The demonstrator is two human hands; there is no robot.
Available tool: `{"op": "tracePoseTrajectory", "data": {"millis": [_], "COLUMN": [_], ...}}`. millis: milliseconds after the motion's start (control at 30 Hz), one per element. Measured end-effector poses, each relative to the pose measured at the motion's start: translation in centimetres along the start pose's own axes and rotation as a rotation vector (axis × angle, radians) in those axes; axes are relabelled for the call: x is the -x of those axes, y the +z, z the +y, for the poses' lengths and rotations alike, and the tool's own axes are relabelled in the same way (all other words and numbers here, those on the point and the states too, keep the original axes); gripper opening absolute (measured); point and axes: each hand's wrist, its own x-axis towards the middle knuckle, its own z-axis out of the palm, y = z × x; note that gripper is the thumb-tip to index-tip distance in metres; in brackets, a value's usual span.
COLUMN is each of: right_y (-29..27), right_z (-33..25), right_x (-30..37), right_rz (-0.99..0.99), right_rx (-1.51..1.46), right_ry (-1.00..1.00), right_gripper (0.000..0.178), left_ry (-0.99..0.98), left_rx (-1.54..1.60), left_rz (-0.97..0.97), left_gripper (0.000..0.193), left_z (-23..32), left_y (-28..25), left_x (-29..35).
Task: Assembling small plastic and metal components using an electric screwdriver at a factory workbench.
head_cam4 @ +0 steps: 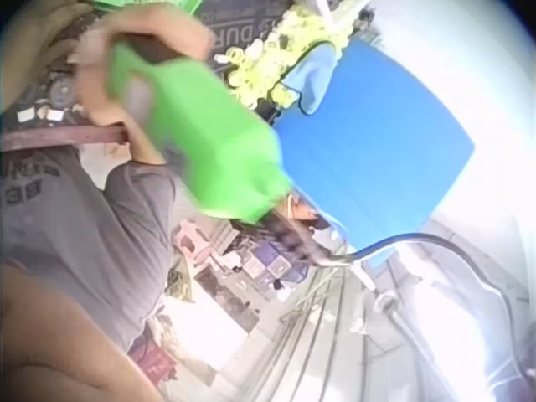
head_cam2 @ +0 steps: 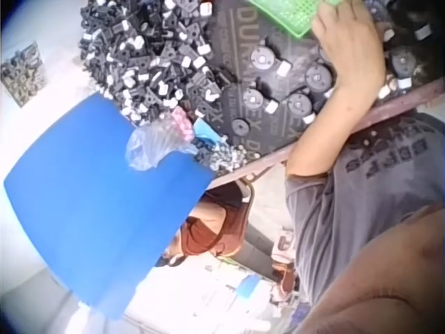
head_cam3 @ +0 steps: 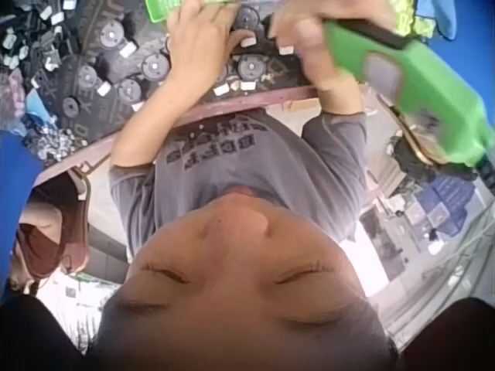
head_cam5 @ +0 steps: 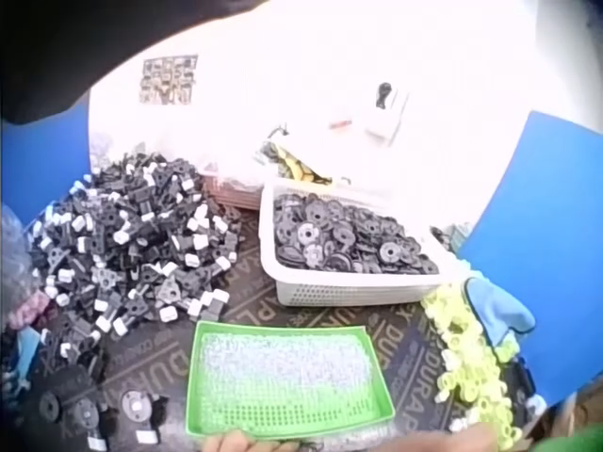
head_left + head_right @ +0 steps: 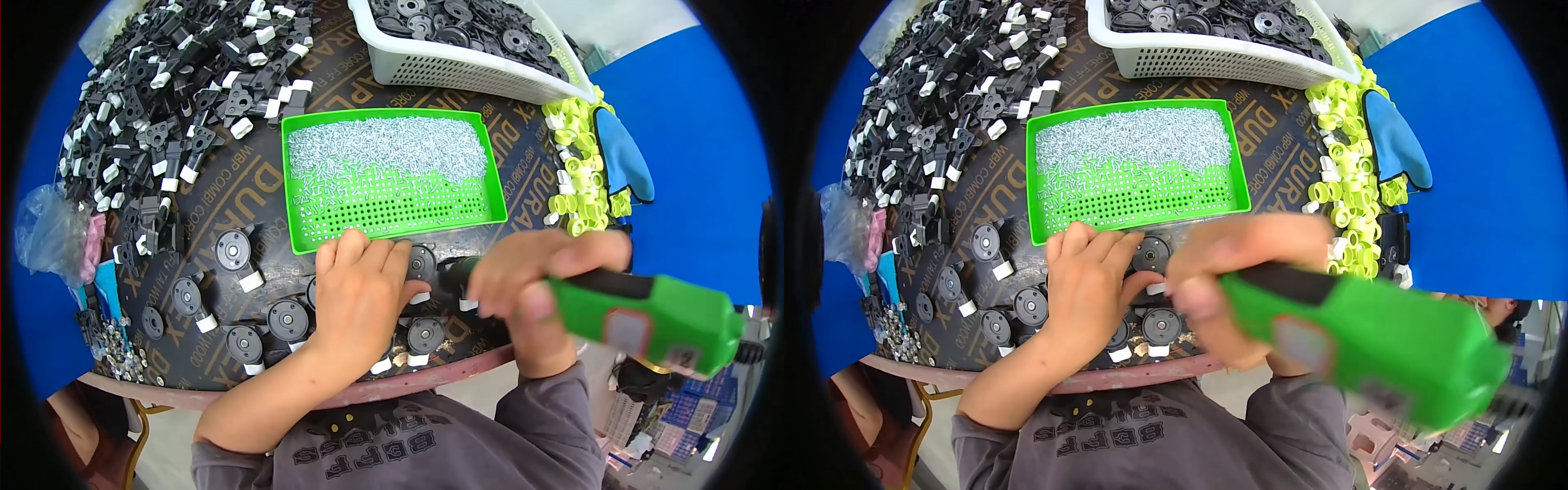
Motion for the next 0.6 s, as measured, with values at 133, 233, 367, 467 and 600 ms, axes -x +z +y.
{"op": "tracePoseTrajectory", "data": {"millis": [133,233,367,467,600], "right_y": [-2.5,-3.8,-3.1,-2.8,-2.9], "right_z": [2.8,5.6,6.1,6.4,6.2], "right_x": [-1.8,-1.9,-2.4,-2.5,-2.3], "right_rz": [0.309,0.315,0.302,0.313,0.296], "right_rx": [0.068,0.065,0.099,0.128,0.155], "right_ry": [-0.138,-0.155,-0.143,-0.107,-0.106], "right_gripper": [0.026,0.027,0.026,0.025,0.025], "left_ry": [0.015,0.026,0.116,0.142,0.177], "left_rx": [0.011,0.007,0.161,0.197,0.134], "left_rz": [0.02,0.037,-0.182,-0.256,-0.232], "left_gripper": [0.053,0.053,0.052,0.052,0.051], "left_z": [0.2,1.1,1.6,1.8,1.8], "left_y": [-0.3,-1.4,-2.7,-2.3,-1.5], "left_x": [0.1,0.7,2.3,3.1,3.5]}}
